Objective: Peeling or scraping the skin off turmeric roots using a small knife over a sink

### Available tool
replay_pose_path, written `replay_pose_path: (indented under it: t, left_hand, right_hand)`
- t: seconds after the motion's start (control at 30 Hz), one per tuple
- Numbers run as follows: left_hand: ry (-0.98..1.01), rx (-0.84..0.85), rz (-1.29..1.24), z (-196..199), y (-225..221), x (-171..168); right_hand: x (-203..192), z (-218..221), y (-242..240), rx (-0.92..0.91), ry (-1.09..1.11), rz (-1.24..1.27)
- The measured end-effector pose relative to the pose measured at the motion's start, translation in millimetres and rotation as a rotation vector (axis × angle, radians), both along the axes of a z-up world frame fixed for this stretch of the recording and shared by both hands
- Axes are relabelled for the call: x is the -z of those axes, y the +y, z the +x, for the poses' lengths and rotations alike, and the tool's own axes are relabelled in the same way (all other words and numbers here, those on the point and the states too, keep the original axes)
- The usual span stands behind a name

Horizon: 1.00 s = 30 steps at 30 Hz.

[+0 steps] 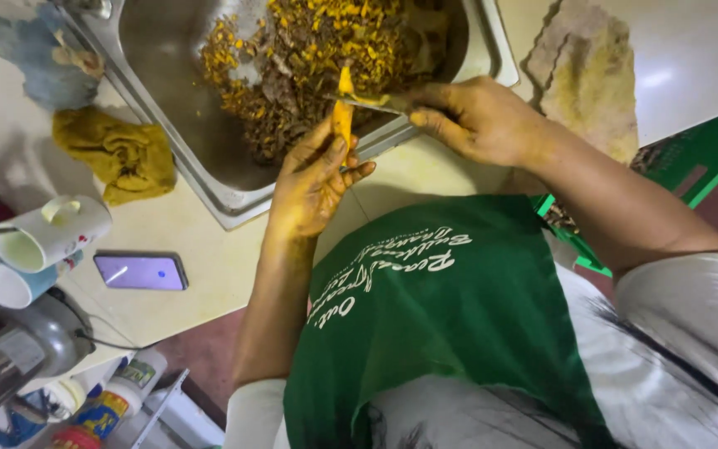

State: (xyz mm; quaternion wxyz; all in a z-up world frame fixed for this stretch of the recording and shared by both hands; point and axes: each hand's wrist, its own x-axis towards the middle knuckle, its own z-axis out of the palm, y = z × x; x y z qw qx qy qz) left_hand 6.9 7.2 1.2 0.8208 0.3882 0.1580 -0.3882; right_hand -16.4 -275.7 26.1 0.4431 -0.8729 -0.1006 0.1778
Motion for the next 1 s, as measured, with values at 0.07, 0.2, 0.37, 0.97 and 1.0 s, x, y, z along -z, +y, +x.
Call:
replay_pose_path:
  t: [0.07, 0.2, 0.37, 0.97, 1.0]
  left_hand:
    - [-0.008, -0.015, 0.036, -6, 4, -4]
    - [-0.114, 0.036, 0.062, -7, 2, 2]
    - [-0.07, 0.019, 0.12, -11, 2, 4]
    - [-0.139, 0.039, 0.066, -7, 10, -13]
    - [-0.144, 0.065, 0.119, -4, 10, -19]
  right_hand:
    - [-8, -7, 11, -0.072, -0.056, 0.067]
    - [-3, -9, 13, -0.107, -0.046, -0.012]
    - [11, -12, 6, 0.017, -0.417, -0.624]
    - [5, -13, 5, 0.186, -0.194, -0.377]
    - [4, -16, 5, 0.192, 0.064, 0.088]
